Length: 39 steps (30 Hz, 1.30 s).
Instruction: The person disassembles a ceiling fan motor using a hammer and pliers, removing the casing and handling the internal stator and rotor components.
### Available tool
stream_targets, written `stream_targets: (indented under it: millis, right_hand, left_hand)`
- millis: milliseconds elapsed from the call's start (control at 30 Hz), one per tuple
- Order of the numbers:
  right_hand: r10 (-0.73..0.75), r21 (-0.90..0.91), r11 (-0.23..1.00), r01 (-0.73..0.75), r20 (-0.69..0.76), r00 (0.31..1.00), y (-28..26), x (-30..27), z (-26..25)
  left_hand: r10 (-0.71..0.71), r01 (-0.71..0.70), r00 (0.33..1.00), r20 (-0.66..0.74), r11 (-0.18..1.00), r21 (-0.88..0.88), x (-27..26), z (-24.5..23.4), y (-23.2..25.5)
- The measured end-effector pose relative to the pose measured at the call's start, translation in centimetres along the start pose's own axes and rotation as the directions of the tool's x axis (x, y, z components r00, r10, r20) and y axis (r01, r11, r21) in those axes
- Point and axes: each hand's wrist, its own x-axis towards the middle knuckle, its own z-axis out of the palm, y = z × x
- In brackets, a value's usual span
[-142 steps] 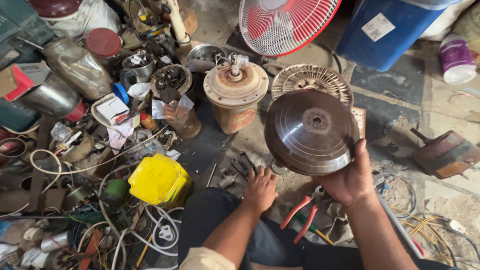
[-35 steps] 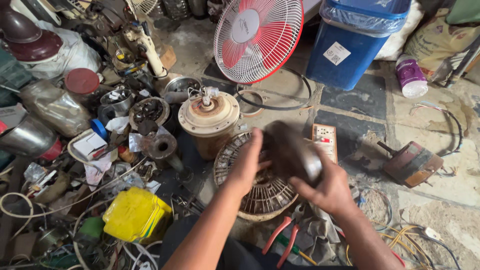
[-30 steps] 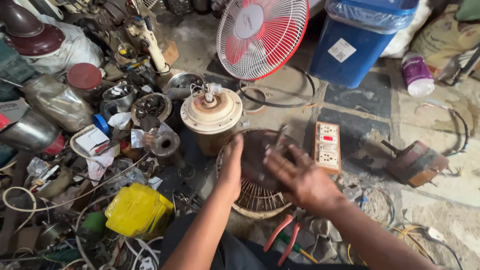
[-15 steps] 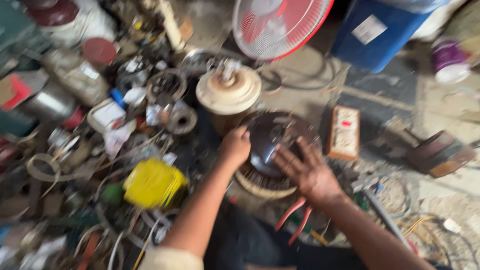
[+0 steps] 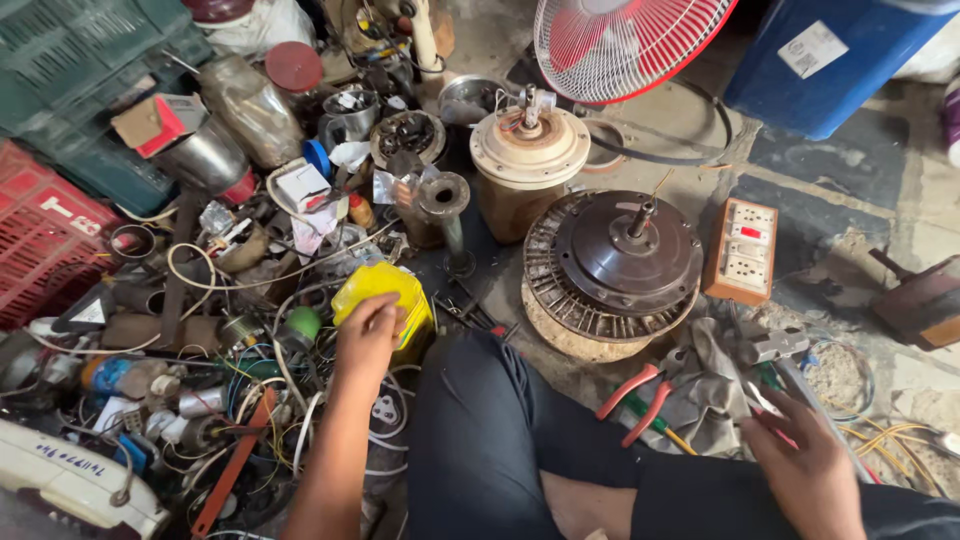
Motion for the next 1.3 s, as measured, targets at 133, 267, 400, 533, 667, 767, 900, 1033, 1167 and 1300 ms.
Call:
stream_targets:
  millis: [133, 267, 400, 533, 667, 767, 900, 1033, 1167, 1300]
  right_hand:
    - [0.067, 0.324, 0.945, -0.053, -0.03, 0.997, 1.0, -4.4, -4.8]
    - [-0.175, 0.307, 0.931, 0.2, -0.106, 0.979, 1.8, -4.6, -10.4]
    - [-0.094, 0.573, 0.808, 0.138, -0.106, 0.99, 0.8, -2.7, -12.5]
    - [-0.334, 0.432, 0.863, 0.261, 0.101, 0.937, -7.6, 0.3, -11.3]
    - [-0.637, 0.172, 0.76, 0.626, 0.387, 0.667, -14.0, 4.3, -9.4]
    - [-0.355, 0.009, 0.911, 0.412, 0.522, 0.776, -13.1, 6.3, -7.5]
    - [-0.236, -0.086, 0.941, 0.328, 0.526, 0.817, -6.4, 6.4, -4.2]
    - [-0.036, -0.053, 0.995, 0.079, 0.557, 0.83, -3.5, 4.7, 4.1]
    - [-0.332, 0.179, 0.943, 0.282, 0.591, 0.735, -7.0, 4.6, 17.0]
    - [-0.546, 0.126, 0.814, 0.568, 0.504, 0.67, -11.8, 7.5, 28.5]
  left_hand:
    - [-0.091, 0.093, 0.993, -0.074, 0.995, 0.025, -3.4, -1.5, -0.8]
    - [-0.029, 0.032, 0.993, -0.116, 0.999, 0.022, -3.6, -0.4, 1.4]
    - [0.318, -0.318, 0.947, 0.041, 0.948, -0.014, -1.9, 4.4, 6.4]
    - [0.254, -0.257, 0.966, 0.05, 0.963, 0.082, -6.2, 7.0, 10.7]
    - [0.41, -0.409, 0.908, -0.081, 0.912, 0.03, -7.7, 4.7, 12.7]
    - [0.429, -0.493, 0.821, -0.376, 0.866, -0.087, -5.5, 4.9, 13.3]
    - [0.465, -0.688, 0.664, -0.585, 0.686, -0.235, 0.2, 8.3, 12.9]
    - [0.466, -0.658, 0.718, -0.516, 0.697, -0.286, 5.0, 8.7, 11.1]
    - [0.626, -0.625, 0.723, -0.292, 0.773, 0.109, 6.1, 3.4, 8.2]
    - [0.653, -0.473, 0.75, 0.102, 0.422, 0.773, 3.8, -1.0, 5.7]
